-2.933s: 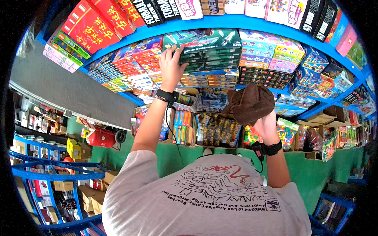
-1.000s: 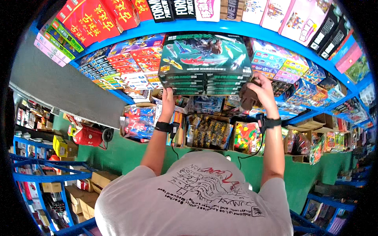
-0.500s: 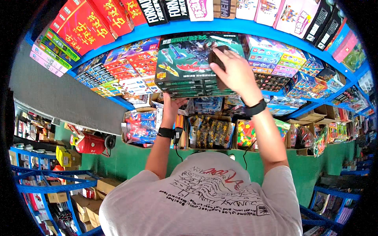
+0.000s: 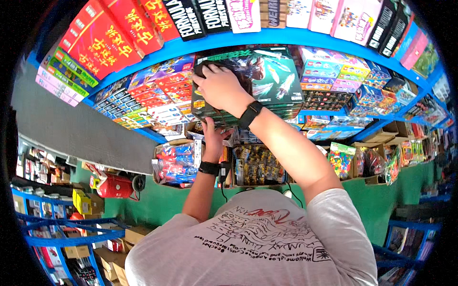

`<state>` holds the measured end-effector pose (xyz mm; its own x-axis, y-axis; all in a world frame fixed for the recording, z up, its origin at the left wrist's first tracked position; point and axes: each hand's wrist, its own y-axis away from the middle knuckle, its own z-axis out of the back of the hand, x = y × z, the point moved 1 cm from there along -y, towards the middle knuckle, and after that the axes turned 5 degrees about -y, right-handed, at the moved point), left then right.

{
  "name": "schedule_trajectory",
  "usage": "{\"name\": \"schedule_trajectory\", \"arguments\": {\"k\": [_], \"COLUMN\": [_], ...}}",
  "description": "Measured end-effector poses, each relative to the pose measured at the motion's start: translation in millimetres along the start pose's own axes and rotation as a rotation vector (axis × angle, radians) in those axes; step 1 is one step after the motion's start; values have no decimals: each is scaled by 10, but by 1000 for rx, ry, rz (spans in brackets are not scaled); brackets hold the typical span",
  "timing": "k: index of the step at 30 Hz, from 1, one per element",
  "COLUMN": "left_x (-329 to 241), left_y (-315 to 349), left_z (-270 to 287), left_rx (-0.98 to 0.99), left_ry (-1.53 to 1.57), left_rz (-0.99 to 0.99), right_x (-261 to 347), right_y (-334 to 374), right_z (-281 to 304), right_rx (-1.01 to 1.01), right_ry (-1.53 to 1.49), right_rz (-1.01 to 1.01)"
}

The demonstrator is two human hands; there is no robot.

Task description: The person walks through a warehouse aisle and wipes the blue metal shelving units with a brown cloth. They clean the horizontal edges and surfaces of the shelves, moving from one section to another while handling the cloth.

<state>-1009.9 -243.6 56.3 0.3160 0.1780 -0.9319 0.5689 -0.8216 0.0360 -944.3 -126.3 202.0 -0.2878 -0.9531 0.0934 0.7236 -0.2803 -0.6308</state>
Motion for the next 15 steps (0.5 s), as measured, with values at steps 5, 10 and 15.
{"name": "schedule_trajectory", "arguments": {"k": [5, 10, 15], "left_x": [5, -106, -140], "left_y": [-27, -97, -179], "left_z": [47, -59, -100], "left_rx": [-20, -20, -26], "left_ry": [22, -63, -30], "left_rz": [23, 9, 23], "right_x": [-468, -1318, -1495], "right_y": [147, 560, 981], "right_z": [303, 790, 935], "right_rx": [126, 121, 15], "right_ry": [-141, -179, -175], "right_rz": [-190, -414, -327]}}
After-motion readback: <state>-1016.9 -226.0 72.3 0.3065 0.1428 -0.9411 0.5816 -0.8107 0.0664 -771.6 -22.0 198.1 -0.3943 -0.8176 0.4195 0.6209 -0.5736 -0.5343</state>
